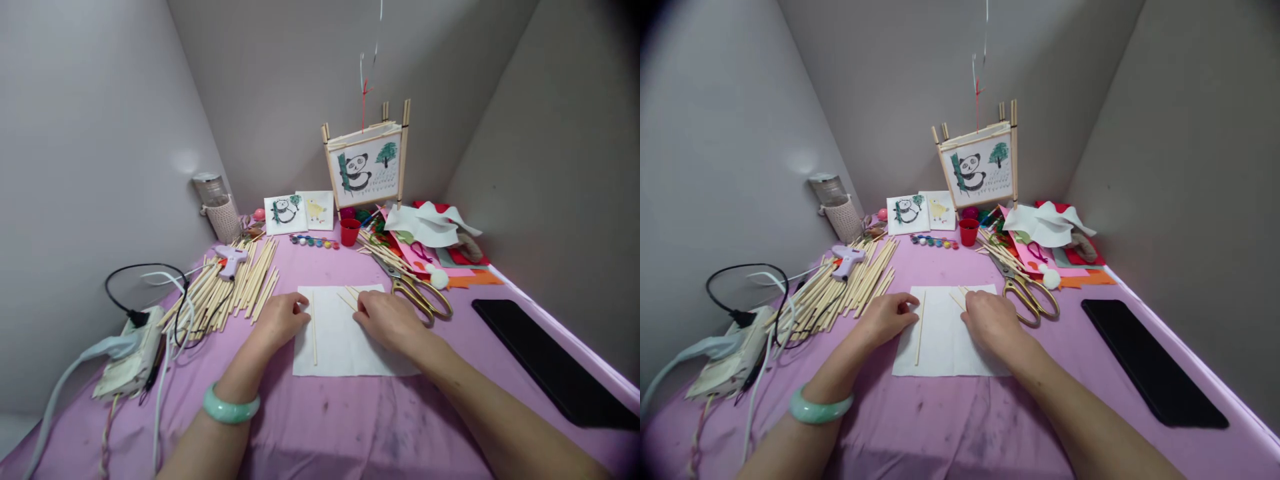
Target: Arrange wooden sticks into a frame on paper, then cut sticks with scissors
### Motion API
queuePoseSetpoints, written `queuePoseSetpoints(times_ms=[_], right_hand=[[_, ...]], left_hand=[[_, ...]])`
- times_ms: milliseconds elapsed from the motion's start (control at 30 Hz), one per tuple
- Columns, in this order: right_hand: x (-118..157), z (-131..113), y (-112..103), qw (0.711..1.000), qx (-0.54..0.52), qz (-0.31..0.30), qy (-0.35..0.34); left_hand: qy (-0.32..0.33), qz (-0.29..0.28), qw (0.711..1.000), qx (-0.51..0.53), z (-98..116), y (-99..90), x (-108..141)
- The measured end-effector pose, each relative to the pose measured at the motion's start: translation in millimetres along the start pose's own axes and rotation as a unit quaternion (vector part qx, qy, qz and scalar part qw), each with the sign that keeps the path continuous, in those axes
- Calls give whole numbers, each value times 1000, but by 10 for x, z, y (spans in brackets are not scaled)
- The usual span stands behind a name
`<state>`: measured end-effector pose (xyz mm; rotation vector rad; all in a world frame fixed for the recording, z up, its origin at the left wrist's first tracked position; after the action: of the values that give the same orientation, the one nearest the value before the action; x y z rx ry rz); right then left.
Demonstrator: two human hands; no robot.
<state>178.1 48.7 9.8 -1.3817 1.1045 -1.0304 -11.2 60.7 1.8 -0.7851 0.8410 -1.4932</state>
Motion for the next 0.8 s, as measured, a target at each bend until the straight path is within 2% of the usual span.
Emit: queuePoseSetpoints(times_ms=[167,233,333,367,567,800], right_hand=[[0,18,-27,1000,-3,-2,-12],[51,-48,-65,995,-66,-26,-67],[200,-244,-112,962,-166,-92,-195],[242,-285,-120,955,-174,-105,-217],[299,-322,-44,965,-113,-123,-203],[316,-306,-3,958,-145,-132,-209]], left_hand=[[2,4,1000,-7,5,-3,3],[4,6,1000,-8,2,-2,2],[7,10,1000,-13,-3,-2,-2],[7,11,1000,-14,-5,-1,-3],[6,12,1000,-15,-20,8,-10],[9,18,1000,-17,-24,13,-11]])
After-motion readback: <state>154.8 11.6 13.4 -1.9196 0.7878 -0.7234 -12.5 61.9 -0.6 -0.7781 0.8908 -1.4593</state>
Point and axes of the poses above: each hand's wrist, its own x-axis away from the middle knuckle, its own y-axis out of the palm, z = x × y, the point moved 7 cm from there along -x, towards the middle knuckle, and after that the axes turned 4 degrees about z, right-handed, at the moved point
